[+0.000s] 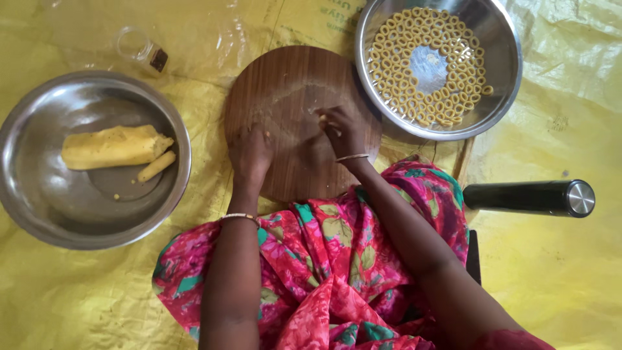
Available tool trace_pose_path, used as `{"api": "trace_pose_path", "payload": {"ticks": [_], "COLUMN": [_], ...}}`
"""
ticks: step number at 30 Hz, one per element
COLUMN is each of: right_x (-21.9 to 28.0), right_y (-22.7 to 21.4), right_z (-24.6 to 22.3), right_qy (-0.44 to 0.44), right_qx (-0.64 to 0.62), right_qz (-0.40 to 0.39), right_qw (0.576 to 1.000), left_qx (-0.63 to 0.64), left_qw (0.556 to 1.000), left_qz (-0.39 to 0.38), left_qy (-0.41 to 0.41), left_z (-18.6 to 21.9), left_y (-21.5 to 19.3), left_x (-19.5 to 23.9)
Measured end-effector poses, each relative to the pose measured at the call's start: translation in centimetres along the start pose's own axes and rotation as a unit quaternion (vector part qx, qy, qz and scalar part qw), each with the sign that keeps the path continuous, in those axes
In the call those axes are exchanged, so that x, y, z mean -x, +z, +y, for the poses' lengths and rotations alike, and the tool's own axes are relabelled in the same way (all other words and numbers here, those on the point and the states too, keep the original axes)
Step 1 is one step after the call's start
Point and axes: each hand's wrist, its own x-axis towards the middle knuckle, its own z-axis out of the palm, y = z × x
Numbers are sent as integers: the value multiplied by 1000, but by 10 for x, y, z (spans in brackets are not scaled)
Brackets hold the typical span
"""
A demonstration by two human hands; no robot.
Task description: The person rolls small pieces of dough into thin ropes on a wooden board, then joins the ends to form rings and places them into a metal bowl. The process is repeated continuously with fresh dough pieces.
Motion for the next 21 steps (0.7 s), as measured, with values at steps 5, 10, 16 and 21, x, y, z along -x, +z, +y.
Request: {"api": "trace_pose_path", "payload": {"ticks": [5,10,16,21], "right_x": [11,41,-62,-124], "right_y": [2,42,53,65], "right_z": [44,49,30,19], "right_qy": [-21,-114,-56,-28], "right_qx": [118,343,422,440], "right_qz": [21,-48,-77,-10], "right_qw": [993,931,902,898], "left_qx": [-18,-24,14,-20], "left_qw": [999,1000,1000,999], "left_qz": [-28,-1,-5,-47], "left_qy": [0,13,6,-17], "left_z": [4,6,3,2], "left_y": [2,3,1,0], "left_x": [-2,0,-6,-7]}}
